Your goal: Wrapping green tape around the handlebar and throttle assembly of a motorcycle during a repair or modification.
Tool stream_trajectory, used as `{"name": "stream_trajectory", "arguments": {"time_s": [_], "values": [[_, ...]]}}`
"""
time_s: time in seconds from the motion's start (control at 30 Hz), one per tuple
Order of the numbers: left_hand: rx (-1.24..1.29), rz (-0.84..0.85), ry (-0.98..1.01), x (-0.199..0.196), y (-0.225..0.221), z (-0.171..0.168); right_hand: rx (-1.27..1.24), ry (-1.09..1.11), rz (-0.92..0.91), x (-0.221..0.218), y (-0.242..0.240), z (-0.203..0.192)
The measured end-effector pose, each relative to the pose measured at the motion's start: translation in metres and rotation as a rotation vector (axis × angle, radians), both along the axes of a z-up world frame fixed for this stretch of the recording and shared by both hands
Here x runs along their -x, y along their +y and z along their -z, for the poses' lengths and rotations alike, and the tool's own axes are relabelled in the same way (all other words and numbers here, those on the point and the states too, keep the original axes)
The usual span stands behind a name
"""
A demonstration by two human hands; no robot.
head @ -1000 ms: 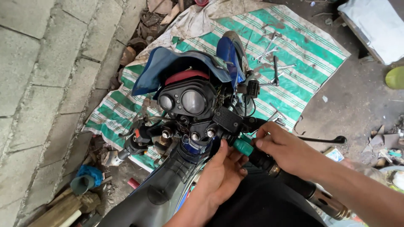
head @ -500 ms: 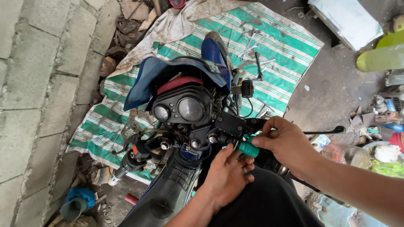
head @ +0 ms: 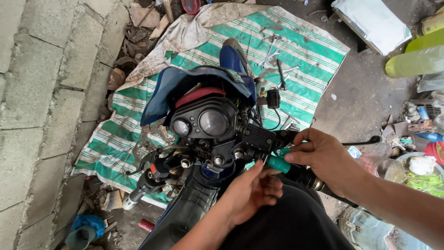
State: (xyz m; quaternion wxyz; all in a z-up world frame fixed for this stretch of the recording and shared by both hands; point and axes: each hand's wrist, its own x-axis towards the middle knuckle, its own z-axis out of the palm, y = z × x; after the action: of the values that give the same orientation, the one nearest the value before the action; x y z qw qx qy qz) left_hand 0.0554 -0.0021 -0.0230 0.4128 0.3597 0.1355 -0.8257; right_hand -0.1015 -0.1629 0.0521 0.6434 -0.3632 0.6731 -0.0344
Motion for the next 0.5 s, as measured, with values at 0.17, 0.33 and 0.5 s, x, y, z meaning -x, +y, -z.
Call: {"name": "stream_trajectory", "arguments": {"time_s": [0.17,0.33,0.5], "values": [[0.397,0.371,-1.01,-0.041,-0.006,-0.077,0.038,-0.083,-0.038,0.007,0.002,0.0],[0.531,0.503,-1.12,-0.039,-0.035,-0.101,0.118,-0.184,-0.061,0.02,0.001,0.01],[0.615,0.538,-1.199,-0.029,-0.056,-0.09,0.148,-0.258,-0.053,0.02,0.005,0.002]]}}
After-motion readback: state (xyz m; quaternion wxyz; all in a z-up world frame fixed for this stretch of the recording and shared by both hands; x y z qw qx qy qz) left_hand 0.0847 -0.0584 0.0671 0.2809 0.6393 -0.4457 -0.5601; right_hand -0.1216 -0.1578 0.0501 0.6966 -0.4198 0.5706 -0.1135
